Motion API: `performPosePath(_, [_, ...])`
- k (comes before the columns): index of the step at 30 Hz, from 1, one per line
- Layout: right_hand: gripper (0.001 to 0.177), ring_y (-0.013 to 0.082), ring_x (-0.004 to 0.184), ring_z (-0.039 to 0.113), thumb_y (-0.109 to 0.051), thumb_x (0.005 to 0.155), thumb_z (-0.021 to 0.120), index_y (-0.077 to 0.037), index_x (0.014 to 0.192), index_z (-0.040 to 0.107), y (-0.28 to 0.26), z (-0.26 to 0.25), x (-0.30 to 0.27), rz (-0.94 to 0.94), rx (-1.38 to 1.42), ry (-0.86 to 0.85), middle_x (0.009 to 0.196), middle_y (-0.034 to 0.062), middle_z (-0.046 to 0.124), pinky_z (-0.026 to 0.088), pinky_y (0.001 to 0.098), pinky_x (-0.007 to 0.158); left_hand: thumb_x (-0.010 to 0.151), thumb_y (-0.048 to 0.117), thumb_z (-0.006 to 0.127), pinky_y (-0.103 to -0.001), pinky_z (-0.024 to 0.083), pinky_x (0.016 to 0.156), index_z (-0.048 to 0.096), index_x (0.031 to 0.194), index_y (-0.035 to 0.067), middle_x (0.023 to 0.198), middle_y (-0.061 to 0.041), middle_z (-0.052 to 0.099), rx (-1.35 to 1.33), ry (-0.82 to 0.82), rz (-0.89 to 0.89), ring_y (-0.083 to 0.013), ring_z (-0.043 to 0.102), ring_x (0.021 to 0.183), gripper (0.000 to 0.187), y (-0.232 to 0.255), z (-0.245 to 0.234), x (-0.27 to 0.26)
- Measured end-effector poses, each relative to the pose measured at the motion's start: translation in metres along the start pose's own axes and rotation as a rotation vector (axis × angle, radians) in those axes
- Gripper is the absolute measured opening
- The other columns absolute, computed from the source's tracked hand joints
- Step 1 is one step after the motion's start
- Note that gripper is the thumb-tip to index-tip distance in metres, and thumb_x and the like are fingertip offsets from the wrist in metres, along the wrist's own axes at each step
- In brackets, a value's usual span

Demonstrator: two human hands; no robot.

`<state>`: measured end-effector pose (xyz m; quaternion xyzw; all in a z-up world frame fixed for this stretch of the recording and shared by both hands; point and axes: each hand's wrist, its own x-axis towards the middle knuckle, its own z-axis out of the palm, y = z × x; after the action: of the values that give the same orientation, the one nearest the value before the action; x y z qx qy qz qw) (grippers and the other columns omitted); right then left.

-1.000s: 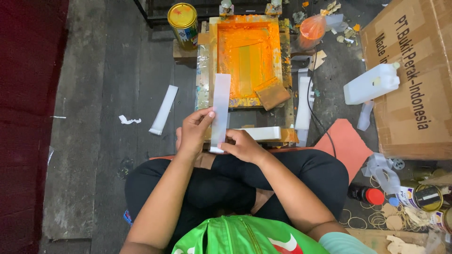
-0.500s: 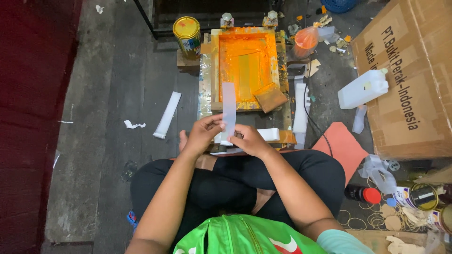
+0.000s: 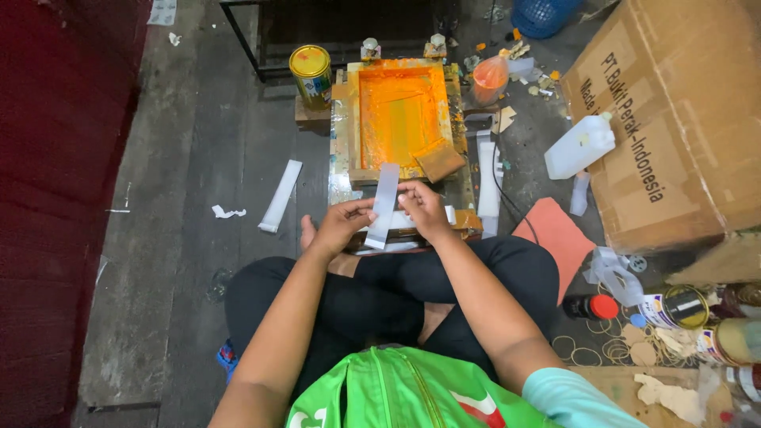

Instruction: The person spreads orange ink across a screen-printing frame using a squeegee. They then pick up a white strip, inspect it, and place it on the floor. The person resumes spreading ink on the screen.

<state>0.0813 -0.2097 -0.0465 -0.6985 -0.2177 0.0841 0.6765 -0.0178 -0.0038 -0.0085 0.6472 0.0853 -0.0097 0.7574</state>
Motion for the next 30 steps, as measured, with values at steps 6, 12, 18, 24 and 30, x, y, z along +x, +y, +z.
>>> performPosePath(6, [0.037, 0.0259, 0.072, 0.07, -0.021, 0.096, 0.069, -0.006, 0.13, 0.07, -0.025, 0.001, -0.016, -0.374, -0.436, 0.043, 0.089, 0.014, 0.076, 0.057, 0.0327, 0.059, 0.088, -0.001, 0.078, -0.031, 0.06, 0.084, 0.07, 0.127, 0.0, 0.095, -0.01, 0.072, 0.013, -0.001, -0.009, -0.0137, 0.071, 0.087, 0.041, -0.014, -0.004, -0.002])
performPosePath(12, [0.035, 0.0299, 0.092, 0.069, -0.017, 0.099, 0.057, -0.014, 0.132, 0.071, -0.034, 0.0, -0.015, -0.458, -0.706, 0.063, 0.098, 0.0085, 0.077, 0.058, 0.0409, 0.078, 0.089, 0.002, 0.079, -0.031, 0.061, 0.086, 0.071, 0.128, 0.001, 0.097, -0.011, 0.075, -0.022, 0.022, -0.009, -0.0153, 0.071, 0.091, 0.04, -0.02, -0.009, -0.001])
performPosePath(18, [0.056, 0.0364, 0.14, 0.036, -0.025, 0.092, 0.074, -0.014, 0.144, 0.06, -0.058, -0.024, 0.027, -0.071, -1.108, -0.15, 0.144, 0.013, 0.052, 0.029, 0.06, 0.115, 0.088, 0.003, 0.079, -0.032, 0.06, 0.088, 0.07, 0.128, 0.0, 0.099, -0.012, 0.075, -0.045, 0.025, -0.028, -0.0159, 0.071, 0.093, 0.041, -0.005, 0.0, -0.006])
performPosePath(24, [0.07, 0.0316, 0.139, 0.029, -0.015, 0.082, 0.08, -0.019, 0.146, 0.053, -0.064, -0.044, 0.077, 0.033, -1.433, -0.423, 0.14, 0.0122, 0.044, 0.024, 0.0517, 0.115, 0.088, 0.003, 0.079, -0.028, 0.063, 0.08, 0.07, 0.128, 0.002, 0.094, -0.009, 0.075, -0.053, 0.011, -0.066, -0.0144, 0.072, 0.087, 0.042, 0.012, 0.006, -0.014])
performPosePath(30, [0.082, 0.0314, 0.143, 0.022, -0.021, 0.078, 0.081, -0.026, 0.152, 0.048, -0.026, -0.07, 0.086, 0.127, -1.182, -0.417, 0.141, 0.0077, 0.038, 0.017, 0.0616, 0.118, 0.085, 0.003, 0.081, -0.03, 0.061, 0.084, 0.071, 0.128, 0.001, 0.094, -0.007, 0.072, -0.041, 0.043, -0.089, -0.0129, 0.069, 0.09, 0.043, -0.003, 0.001, -0.005])
